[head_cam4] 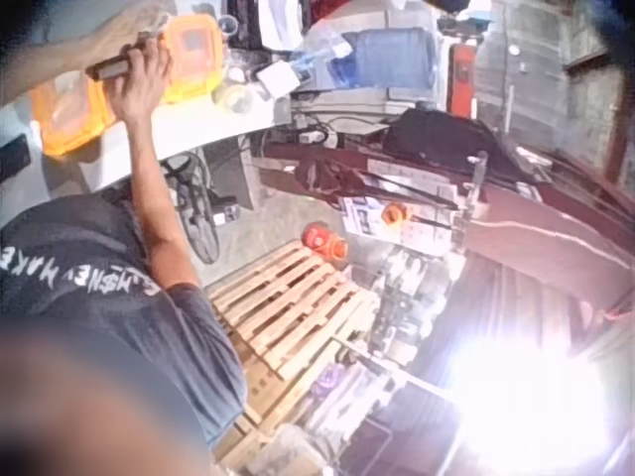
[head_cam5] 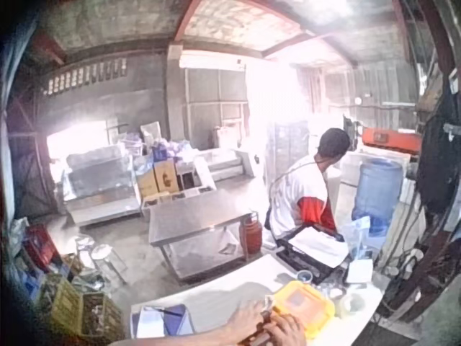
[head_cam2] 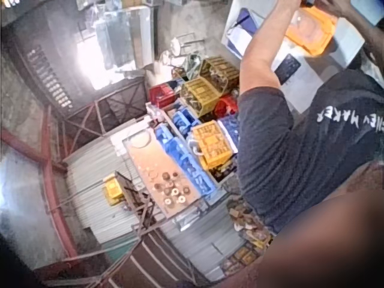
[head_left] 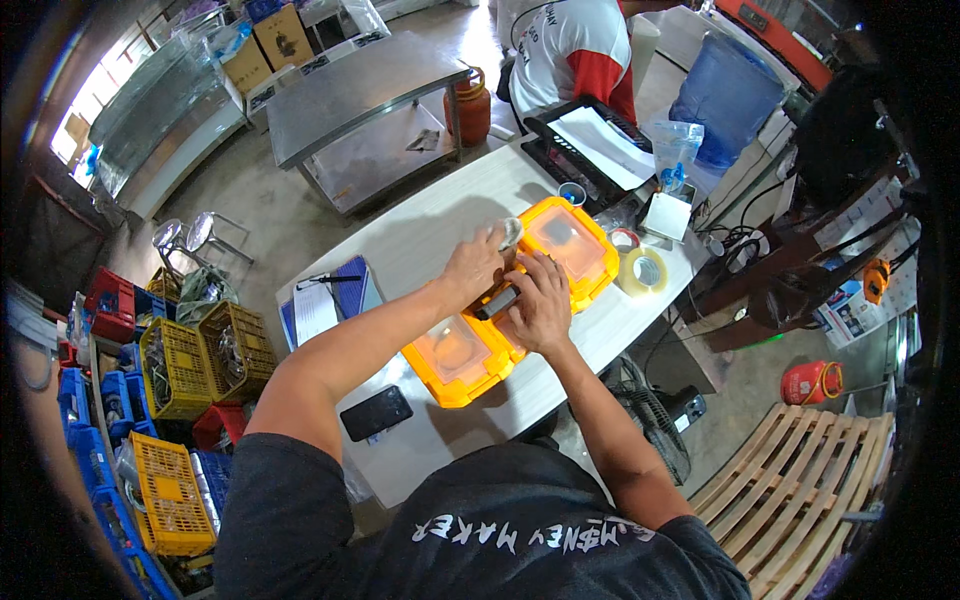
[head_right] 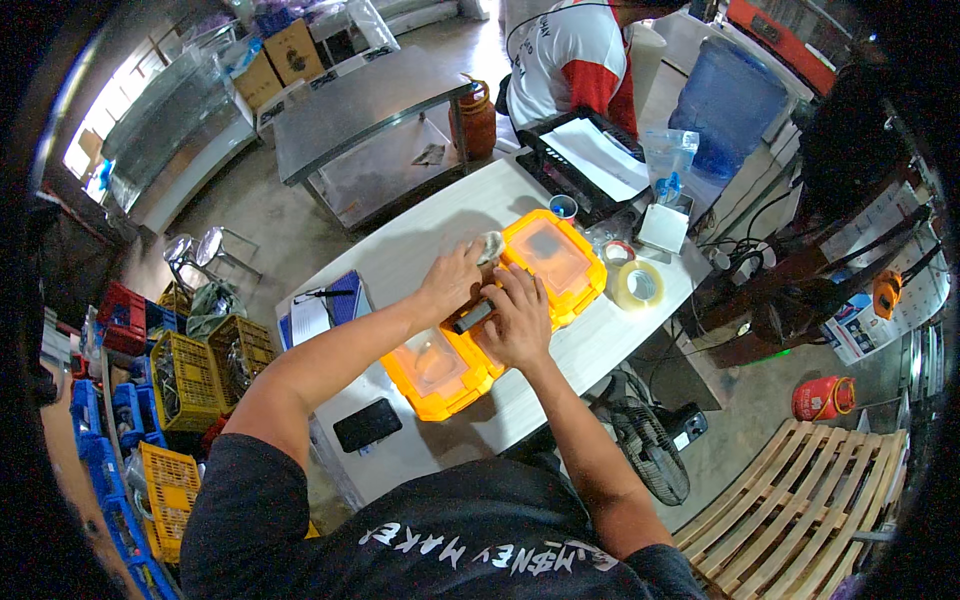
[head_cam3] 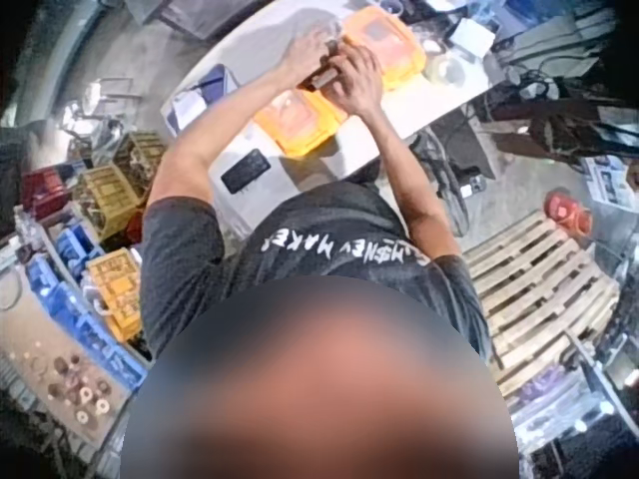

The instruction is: The person walks to a workbench, places a roll of tape on a chair, then picks up a yellow toolbox and wipes its exterior with a cloth. They open the toolbox, remove a set of keys, place them in a hanging bag, and then open the toolbox again to remove a screwdriver and a pen, placing them on the table.

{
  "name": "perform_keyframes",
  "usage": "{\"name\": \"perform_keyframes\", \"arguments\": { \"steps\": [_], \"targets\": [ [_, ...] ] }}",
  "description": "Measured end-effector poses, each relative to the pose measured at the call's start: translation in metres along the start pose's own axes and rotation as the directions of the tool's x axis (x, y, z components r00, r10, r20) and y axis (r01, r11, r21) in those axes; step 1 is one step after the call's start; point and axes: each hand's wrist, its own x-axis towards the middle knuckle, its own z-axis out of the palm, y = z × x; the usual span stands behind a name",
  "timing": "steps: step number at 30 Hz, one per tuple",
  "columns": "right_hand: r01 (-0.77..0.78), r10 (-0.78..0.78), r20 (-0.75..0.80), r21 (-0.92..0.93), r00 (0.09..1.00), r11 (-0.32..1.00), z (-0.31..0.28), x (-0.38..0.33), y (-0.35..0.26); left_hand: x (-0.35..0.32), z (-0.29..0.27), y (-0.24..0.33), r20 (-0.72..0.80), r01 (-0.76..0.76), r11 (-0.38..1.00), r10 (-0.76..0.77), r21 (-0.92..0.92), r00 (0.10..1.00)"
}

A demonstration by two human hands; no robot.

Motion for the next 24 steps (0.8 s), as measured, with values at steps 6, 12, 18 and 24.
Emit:
{"name": "perform_keyframes", "arguments": {
  "steps": [6, 12, 18, 24],
  "targets": [
    [-0.002, 0.002, 0.029, -0.010, 1.000, 1.000, -0.002, -0.004, 0.002, -0.049, -0.046, -0.023, 0.088, 0.035, 0.961, -0.011, -0.274, 0.996],
    [-0.023, 0.023, 0.018, 0.037, 1.000, 0.999, -0.004, -0.004, 0.003, -0.045, -0.110, -0.066, 0.237, 0.212, 0.925, -0.139, -0.316, 0.961],
    [0.001, -0.001, 0.026, 0.023, 1.000, 1.000, -0.005, -0.005, 0.004, -0.010, -0.016, -0.024, -0.047, 0.211, 0.906, -0.244, -0.367, 0.969],
    [0.011, -0.011, -0.005, 0.050, 1.000, 0.999, -0.006, -0.006, 0.005, 0.013, -0.002, -0.033, 0.235, 0.315, 0.918, -0.260, -0.241, 0.937]
  ]
}}
